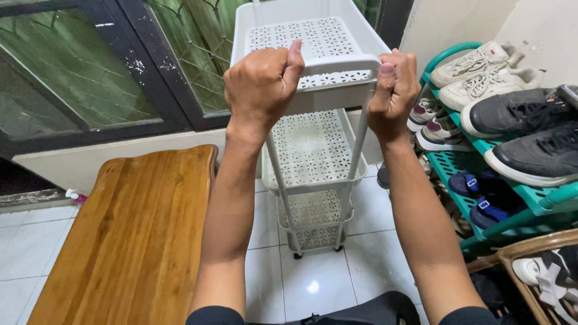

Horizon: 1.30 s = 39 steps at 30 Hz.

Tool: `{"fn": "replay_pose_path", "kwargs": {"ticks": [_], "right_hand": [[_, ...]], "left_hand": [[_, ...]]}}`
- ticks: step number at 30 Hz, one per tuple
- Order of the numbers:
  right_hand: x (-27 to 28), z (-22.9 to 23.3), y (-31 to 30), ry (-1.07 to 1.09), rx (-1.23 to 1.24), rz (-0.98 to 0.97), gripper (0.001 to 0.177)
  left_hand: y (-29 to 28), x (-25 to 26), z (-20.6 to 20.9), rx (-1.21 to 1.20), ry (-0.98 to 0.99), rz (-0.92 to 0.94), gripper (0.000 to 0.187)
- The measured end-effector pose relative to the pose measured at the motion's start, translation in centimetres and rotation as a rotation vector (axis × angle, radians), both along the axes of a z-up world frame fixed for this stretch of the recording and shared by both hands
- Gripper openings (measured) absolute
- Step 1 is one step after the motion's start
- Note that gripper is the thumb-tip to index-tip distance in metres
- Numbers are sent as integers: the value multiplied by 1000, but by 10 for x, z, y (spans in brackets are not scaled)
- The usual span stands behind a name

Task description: The person assembles a three-tier white plastic storage cart by sliding the baskets into the frame and attaching two white handles to the top tier. The person repeatedly pulls out and pushes in the baskets to test their movement.

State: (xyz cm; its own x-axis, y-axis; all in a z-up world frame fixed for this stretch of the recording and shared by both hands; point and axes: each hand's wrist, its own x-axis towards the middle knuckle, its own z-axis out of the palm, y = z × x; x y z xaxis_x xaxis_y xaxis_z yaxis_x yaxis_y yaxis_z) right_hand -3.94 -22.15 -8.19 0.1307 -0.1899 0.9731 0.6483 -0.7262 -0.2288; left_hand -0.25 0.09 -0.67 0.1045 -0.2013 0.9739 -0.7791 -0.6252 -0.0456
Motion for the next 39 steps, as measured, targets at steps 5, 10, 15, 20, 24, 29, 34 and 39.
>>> {"fn": "replay_pose_path", "kwargs": {"ticks": [5,10,15,20,24,29,34,39], "right_hand": [[2,1,-1,-30,-33,1,29],[3,-2,-2,1,-4,-6,30],[5,-3,-3,0,-12,2,33],[5,-2,-5,7,-4,7,35],[-2,2,-3,29,-15,18,36],[-12,-15,-3,-57,4,179,48],[8,-108,-32,237,401,290,39],[45,-206,-53,660,417,191,58]], "left_hand": [[-1,0,1,-3,-14,-7,45],[0,1,0,1,6,-6,46],[1,0,0,11,-43,-4,45],[1,0,-1,24,-30,-23,43],[2,1,-7,10,-15,-7,38],[14,9,-49,-100,-104,24,41],[30,1,-158,-412,139,-78,62],[23,-18,-242,-296,428,-5,72]]}}
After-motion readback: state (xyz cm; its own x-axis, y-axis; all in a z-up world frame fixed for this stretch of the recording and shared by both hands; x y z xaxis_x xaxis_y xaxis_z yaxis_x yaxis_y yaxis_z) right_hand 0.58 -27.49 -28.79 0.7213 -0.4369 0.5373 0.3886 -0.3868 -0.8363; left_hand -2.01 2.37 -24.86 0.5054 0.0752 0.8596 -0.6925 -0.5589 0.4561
